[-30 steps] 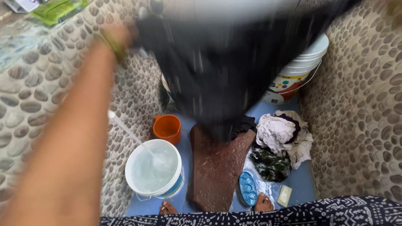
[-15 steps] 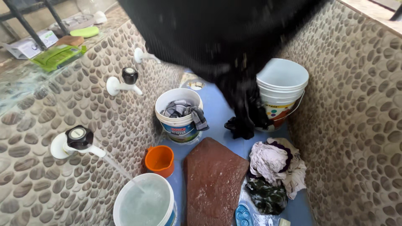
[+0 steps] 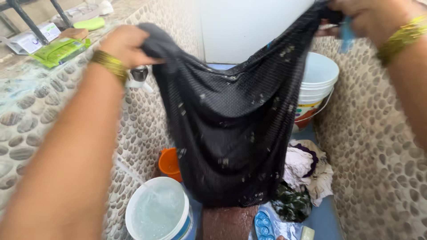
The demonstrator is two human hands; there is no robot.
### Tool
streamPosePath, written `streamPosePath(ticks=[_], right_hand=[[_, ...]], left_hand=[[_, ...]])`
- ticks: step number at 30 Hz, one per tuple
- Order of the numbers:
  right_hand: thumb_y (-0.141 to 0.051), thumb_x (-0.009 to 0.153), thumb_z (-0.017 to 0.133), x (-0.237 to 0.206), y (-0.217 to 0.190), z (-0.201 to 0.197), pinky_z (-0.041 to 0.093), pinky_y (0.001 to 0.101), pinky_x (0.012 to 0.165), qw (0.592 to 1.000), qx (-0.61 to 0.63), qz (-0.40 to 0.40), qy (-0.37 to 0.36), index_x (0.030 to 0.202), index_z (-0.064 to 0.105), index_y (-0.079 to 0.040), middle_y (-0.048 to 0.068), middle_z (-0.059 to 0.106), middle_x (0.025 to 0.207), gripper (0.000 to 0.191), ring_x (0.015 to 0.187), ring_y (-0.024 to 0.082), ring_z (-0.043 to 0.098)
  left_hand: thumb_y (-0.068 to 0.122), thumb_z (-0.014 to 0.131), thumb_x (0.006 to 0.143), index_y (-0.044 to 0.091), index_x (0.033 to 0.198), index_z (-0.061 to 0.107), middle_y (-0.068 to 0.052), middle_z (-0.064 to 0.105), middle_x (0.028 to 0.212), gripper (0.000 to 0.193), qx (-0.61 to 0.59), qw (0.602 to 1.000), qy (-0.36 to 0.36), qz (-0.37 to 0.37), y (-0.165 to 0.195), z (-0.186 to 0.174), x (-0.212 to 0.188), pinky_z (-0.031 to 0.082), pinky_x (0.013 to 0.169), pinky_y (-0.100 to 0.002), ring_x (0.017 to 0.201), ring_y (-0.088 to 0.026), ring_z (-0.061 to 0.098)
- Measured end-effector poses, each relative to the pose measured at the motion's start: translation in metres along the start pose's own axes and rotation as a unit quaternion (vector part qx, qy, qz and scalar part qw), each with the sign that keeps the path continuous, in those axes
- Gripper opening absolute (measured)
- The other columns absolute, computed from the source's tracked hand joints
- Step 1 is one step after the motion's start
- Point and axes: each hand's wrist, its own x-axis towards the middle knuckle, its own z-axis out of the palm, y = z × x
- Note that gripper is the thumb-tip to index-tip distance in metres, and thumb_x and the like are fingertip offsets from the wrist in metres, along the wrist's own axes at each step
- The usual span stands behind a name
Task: The person washes clothes by hand on a stone slab in a tiled area. They scrub a purple cloth, then a checkered shirt, and finally a black garment using a blue scrubber and water from a bucket.
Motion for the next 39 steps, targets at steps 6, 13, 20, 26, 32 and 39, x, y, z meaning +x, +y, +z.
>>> streamPosePath(ticks=[6,13,20,26,32,39], right_hand=[[-0.026,0.1,0.056,-0.11,-0.039,0.083,0.053,0.0533,0.067,0.948,-0.023,0.033,0.314,0.125,0.061,-0.017,0.014,0.073,0.109,0.027,0.083,0.036,0.069],[-0.03,0.104,0.049,-0.12,-0.041,0.087,0.054,0.0538,0.065,0.947,-0.015,0.047,0.316,0.123,0.058,-0.017,0.013,0.073,0.104,0.024,0.081,0.036,0.069],[-0.023,0.09,0.059,0.045,-0.102,-0.064,0.057,0.0477,0.077,0.906,0.123,-0.337,-0.224,0.114,0.069,-0.016,0.012,0.075,0.103,0.027,0.09,0.033,0.072],[-0.018,0.077,0.068,0.019,-0.163,0.012,0.059,0.0424,0.087,0.9,0.052,-0.366,-0.233,0.106,0.079,-0.015,0.011,0.077,0.102,0.031,0.098,0.03,0.074],[-0.028,0.068,0.088,-0.003,-0.205,0.022,0.053,0.0507,0.083,0.915,0.128,-0.369,-0.104,0.114,0.072,-0.008,0.02,0.067,0.113,0.052,0.105,0.04,0.065],[-0.024,0.088,0.072,-0.041,-0.283,0.022,0.06,0.0346,0.074,0.861,0.359,-0.317,-0.171,0.103,0.078,-0.004,0.012,0.078,0.084,0.026,0.076,0.023,0.077]], left_hand=[[0.015,0.06,0.089,0.005,0.104,0.069,-0.018,0.075,0.105,0.021,0.418,0.806,0.158,0.388,-0.05,-0.013,0.041,0.058,0.088,-0.051,0.099,-0.032,0.078],[0.017,0.064,0.083,0.007,0.112,0.069,-0.017,0.074,0.112,0.031,0.441,0.659,0.184,0.581,-0.078,-0.026,-0.026,0.055,0.093,-0.047,0.106,-0.033,0.073],[0.018,0.068,0.077,0.009,0.12,0.068,-0.016,0.072,0.119,0.044,0.617,0.723,-0.255,0.175,-0.324,-0.069,-0.09,0.053,0.098,-0.044,0.113,-0.033,0.069],[0.021,0.067,0.08,0.011,0.128,0.068,-0.016,0.069,0.127,0.049,0.619,0.72,-0.311,-0.028,-0.508,-0.135,-0.133,0.05,0.104,-0.042,0.12,-0.033,0.065],[0.02,0.06,0.09,0.009,0.115,0.075,-0.015,0.075,0.113,0.031,0.45,0.892,0.017,0.045,-0.49,-0.156,-0.131,0.054,0.096,-0.04,0.108,-0.03,0.072],[0.003,0.058,0.09,0.009,0.093,0.069,-0.01,0.071,0.093,0.013,0.438,0.718,0.38,0.385,-0.376,-0.145,-0.182,0.056,0.082,-0.041,0.091,-0.031,0.069]])
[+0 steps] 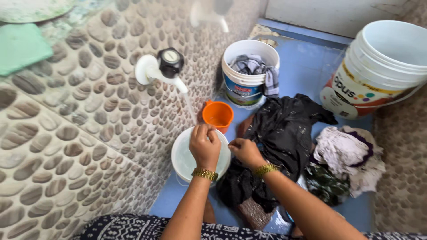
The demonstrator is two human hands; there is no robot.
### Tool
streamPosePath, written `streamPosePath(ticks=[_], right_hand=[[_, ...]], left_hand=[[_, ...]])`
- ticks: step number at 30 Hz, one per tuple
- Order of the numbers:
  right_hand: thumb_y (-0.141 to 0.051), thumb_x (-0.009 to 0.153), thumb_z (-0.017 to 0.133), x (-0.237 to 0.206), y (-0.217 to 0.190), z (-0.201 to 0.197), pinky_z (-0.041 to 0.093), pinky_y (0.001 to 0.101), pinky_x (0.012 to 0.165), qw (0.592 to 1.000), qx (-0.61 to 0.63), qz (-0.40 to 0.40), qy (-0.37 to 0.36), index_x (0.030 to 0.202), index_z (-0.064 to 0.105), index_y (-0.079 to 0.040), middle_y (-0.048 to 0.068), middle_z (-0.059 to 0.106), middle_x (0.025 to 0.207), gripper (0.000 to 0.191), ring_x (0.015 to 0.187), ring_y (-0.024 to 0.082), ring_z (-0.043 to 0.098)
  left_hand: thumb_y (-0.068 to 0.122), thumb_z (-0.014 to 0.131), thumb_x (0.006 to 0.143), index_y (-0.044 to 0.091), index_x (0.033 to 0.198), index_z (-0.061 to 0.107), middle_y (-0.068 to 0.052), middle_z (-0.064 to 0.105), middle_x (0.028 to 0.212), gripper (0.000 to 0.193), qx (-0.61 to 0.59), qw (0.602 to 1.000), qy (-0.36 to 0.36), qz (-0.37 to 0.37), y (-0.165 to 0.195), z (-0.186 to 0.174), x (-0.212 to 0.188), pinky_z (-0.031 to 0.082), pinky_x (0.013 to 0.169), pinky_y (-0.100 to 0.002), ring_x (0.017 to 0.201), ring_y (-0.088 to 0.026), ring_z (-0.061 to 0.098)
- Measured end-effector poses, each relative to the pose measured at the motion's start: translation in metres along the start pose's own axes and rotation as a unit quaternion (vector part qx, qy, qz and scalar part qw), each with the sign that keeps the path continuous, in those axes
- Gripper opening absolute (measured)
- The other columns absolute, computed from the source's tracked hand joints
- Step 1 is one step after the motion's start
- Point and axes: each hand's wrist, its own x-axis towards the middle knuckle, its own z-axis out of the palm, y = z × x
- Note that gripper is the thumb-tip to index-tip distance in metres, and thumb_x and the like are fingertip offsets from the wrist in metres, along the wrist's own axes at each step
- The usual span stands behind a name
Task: The person washes clothes by hand on a stone slab in a tiled area. They scrub a purple cloth, then a checkered shirt, and finally a black garment using a blue scrubber and water from a bucket.
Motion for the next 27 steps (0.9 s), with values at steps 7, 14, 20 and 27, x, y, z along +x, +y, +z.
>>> streamPosePath(ticks=[7,14,20,27], right_hand=[[-0.022,0.089,0.071,-0.002,-0.022,0.038,0.06,0.0306,0.067,0.995,0.054,0.025,-0.076,0.105,0.078,-0.005,0.009,0.078,0.083,0.024,0.066,0.016,0.075],[-0.02,0.089,0.069,-0.001,-0.018,0.057,0.06,0.0294,0.065,0.99,0.085,0.038,-0.103,0.105,0.078,-0.004,0.007,0.079,0.087,0.024,0.065,0.015,0.074],[-0.028,0.094,0.063,0.001,-0.037,0.052,0.056,0.0314,0.068,0.971,0.182,0.119,-0.102,0.11,0.076,-0.004,0.006,0.078,0.098,0.032,0.078,0.016,0.073],[-0.043,0.102,0.049,0.022,-0.051,0.095,0.055,0.037,0.089,0.83,0.533,0.161,-0.024,0.117,0.07,-0.002,0.007,0.075,0.107,0.049,0.099,0.022,0.069]], left_hand=[[0.028,0.077,0.087,0.004,0.127,0.062,-0.017,0.049,0.133,0.05,0.158,0.929,0.216,0.255,0.088,-0.084,0.127,0.041,0.103,-0.058,0.124,-0.042,0.048],[0.025,0.091,0.083,0.011,0.1,0.07,-0.007,0.058,0.115,0.03,0.06,0.989,-0.067,0.121,0.094,-0.097,0.187,0.05,0.083,-0.042,0.101,-0.027,0.06],[0.006,0.082,0.091,0.007,0.123,0.065,-0.009,0.06,0.126,0.036,-0.151,0.957,-0.156,0.192,0.053,-0.105,0.205,0.051,0.109,-0.039,0.121,-0.024,0.062],[0.012,0.043,0.112,-0.005,0.121,0.06,-0.015,0.059,0.118,0.026,-0.14,0.976,0.147,-0.077,-0.047,0.003,0.017,0.058,0.093,-0.035,0.107,-0.025,0.062]])
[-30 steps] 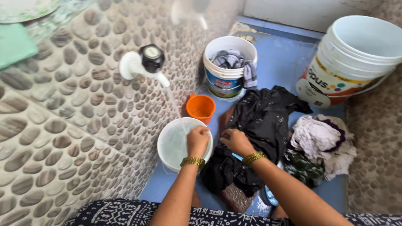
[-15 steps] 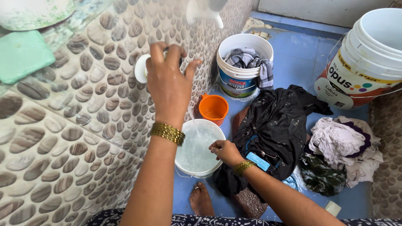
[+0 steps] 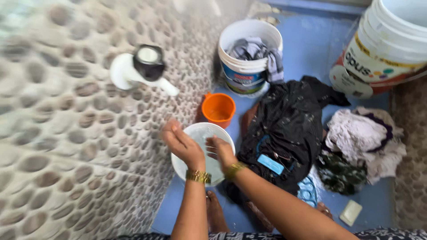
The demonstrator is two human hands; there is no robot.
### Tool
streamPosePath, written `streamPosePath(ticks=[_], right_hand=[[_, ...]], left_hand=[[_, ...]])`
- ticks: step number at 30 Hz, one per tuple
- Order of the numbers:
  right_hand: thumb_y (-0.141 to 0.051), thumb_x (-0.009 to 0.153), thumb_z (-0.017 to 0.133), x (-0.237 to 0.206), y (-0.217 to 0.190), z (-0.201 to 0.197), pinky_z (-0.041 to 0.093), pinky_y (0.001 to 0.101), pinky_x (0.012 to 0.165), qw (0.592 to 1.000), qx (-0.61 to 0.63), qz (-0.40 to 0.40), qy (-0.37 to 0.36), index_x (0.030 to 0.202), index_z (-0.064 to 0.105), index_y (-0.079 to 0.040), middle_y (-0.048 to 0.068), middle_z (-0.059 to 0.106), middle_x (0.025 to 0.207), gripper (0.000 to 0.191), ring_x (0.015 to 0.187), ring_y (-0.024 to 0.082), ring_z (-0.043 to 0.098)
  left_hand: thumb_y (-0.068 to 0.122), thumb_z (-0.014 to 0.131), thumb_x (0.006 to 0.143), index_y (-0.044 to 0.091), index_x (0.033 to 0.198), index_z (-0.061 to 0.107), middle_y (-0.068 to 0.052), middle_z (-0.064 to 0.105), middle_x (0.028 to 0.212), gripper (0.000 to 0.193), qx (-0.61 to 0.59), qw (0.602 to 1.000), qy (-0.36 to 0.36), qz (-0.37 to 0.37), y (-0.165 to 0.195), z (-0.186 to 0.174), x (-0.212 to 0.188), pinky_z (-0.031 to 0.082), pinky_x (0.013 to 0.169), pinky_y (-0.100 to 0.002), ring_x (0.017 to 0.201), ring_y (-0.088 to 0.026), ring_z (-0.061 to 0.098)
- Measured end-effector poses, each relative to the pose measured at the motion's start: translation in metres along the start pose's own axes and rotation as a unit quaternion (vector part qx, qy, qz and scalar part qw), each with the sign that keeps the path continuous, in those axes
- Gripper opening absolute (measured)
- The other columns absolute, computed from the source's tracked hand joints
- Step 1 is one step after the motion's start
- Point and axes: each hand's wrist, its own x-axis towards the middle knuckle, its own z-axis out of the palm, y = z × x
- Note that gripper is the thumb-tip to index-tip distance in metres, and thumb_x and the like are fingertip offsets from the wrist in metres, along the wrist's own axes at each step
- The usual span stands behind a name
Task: The person washes clothes by hand on a stone slab in a tiled area. They scrub a purple cloth, then a checkered shirt, and finally a black garment using a blue scrubber and water from a bucket.
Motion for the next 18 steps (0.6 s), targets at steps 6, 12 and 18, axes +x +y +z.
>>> streamPosePath(ticks=[6,12,18], right_hand=[[-0.043,0.105,0.046,0.037,0.038,0.001,0.051,0.0443,0.086,0.978,0.041,0.032,0.202,0.109,0.072,-0.003,0.011,0.071,0.103,0.048,0.089,0.025,0.064],[-0.033,0.1,0.051,0.037,0.036,0.005,0.053,0.0431,0.09,0.958,0.16,0.103,0.212,0.106,0.072,-0.004,0.013,0.073,0.107,0.036,0.093,0.026,0.067],[-0.023,0.092,0.064,0.015,-0.031,-0.053,0.057,0.0414,0.091,0.863,0.474,0.011,-0.177,0.098,0.071,-0.004,0.011,0.075,0.1,0.021,0.094,0.025,0.07]], left_hand=[[0.024,0.042,0.105,-0.003,0.13,0.059,-0.014,0.06,0.131,0.04,0.165,0.871,-0.084,-0.455,-0.151,-0.039,-0.078,0.051,0.103,-0.038,0.118,-0.026,0.059],[0.035,0.04,0.099,0.0,0.139,0.058,-0.013,0.06,0.144,0.056,-0.338,0.771,-0.105,-0.529,-0.149,-0.029,-0.077,0.043,0.112,-0.04,0.13,-0.027,0.057],[0.037,0.038,0.113,-0.012,0.141,0.057,-0.029,0.061,0.137,0.06,-0.596,0.657,-0.286,-0.362,-0.037,0.031,-0.068,0.038,0.119,-0.055,0.13,-0.043,0.056]])
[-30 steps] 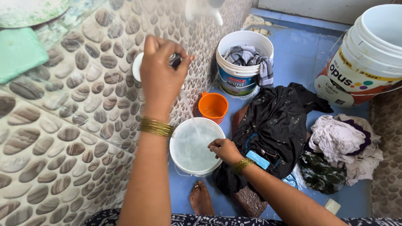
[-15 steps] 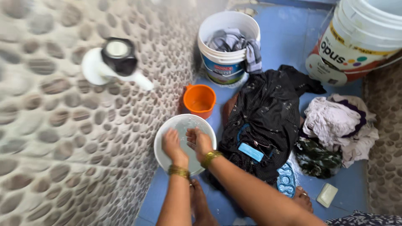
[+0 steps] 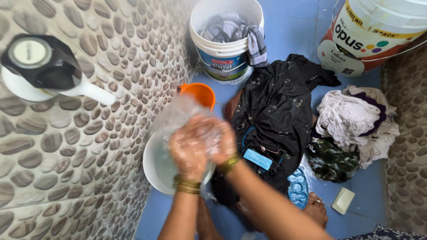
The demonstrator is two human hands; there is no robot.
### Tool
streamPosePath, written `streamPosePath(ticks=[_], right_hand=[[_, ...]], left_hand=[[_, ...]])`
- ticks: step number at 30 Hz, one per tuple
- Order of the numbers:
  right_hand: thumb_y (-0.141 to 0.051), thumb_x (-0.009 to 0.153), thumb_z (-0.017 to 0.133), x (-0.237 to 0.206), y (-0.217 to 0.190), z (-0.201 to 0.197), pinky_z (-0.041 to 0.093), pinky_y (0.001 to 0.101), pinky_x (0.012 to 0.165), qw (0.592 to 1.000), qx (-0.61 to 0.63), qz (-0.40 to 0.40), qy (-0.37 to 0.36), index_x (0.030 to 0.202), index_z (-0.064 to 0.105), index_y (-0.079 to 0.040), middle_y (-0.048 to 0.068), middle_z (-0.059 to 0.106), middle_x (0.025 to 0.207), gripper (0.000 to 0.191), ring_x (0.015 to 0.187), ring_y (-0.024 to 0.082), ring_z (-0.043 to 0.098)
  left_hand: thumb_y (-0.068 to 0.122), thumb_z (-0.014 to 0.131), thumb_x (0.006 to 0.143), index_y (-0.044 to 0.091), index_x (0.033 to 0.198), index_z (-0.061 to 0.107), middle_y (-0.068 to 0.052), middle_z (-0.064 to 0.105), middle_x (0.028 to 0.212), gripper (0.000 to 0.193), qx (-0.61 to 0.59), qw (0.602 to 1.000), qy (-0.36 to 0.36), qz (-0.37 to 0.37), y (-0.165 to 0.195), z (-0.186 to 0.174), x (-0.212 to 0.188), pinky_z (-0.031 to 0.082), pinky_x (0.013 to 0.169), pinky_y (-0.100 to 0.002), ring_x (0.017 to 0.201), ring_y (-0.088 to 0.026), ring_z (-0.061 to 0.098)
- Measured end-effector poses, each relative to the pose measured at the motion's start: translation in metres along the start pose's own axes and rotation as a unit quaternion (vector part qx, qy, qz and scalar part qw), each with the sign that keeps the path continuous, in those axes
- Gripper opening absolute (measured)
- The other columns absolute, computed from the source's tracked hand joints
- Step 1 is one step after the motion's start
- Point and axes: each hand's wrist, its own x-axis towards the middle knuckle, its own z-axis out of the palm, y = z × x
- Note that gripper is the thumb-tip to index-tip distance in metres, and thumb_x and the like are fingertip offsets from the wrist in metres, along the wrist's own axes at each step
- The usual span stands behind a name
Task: The person washes clothes by hand on a stone slab in a tiled area. They scrub a purple cloth, then a checkered shirt, and finally a black garment using a blue scrubber and water from a bucket.
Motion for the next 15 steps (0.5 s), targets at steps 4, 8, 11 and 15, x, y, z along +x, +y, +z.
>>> streamPosePath(ticks=[4,8,11,15], right_hand=[[-0.024,0.11,0.061,-0.012,-0.094,-0.034,0.055,0.0434,0.098,0.977,-0.127,-0.149,-0.081,0.094,0.069,-0.001,0.016,0.073,0.1,0.029,0.094,0.027,0.069],[-0.036,0.107,0.048,-0.046,-0.131,-0.101,0.039,0.051,0.095,0.717,-0.621,-0.149,0.278,0.12,0.071,-0.004,0.019,0.066,0.123,0.042,0.096,0.031,0.057],[-0.017,0.105,0.043,-0.094,-0.126,-0.132,0.029,0.0481,0.121,0.32,-0.939,-0.122,-0.022,0.148,0.052,-0.007,0.018,0.045,0.158,0.045,0.146,0.032,0.041],[-0.018,0.085,0.056,-0.103,-0.133,-0.129,0.02,0.0522,0.122,0.097,-0.984,0.003,-0.147,0.157,0.036,-0.018,0.012,0.029,0.164,0.075,0.15,0.031,0.028]], left_hand=[[0.046,0.037,0.106,-0.004,0.149,0.047,-0.021,0.046,0.159,0.067,0.433,0.9,0.04,-0.033,-0.074,0.059,-0.024,0.025,0.126,-0.046,0.151,-0.036,0.039],[0.05,0.032,0.111,-0.008,0.162,0.022,-0.025,0.019,0.171,0.078,0.683,0.725,-0.09,0.005,-0.132,0.043,-0.08,0.011,0.129,-0.055,0.161,-0.04,0.016],[0.065,0.042,0.102,-0.016,0.152,0.018,-0.032,0.009,0.166,0.098,0.841,0.495,-0.199,-0.09,-0.145,-0.003,-0.119,0.001,0.121,-0.061,0.155,-0.047,0.003],[0.064,0.047,0.094,-0.015,0.153,0.017,-0.039,0.004,0.162,0.104,0.834,0.45,-0.261,-0.185,-0.16,-0.046,-0.135,-0.004,0.12,-0.061,0.152,-0.051,-0.004]])
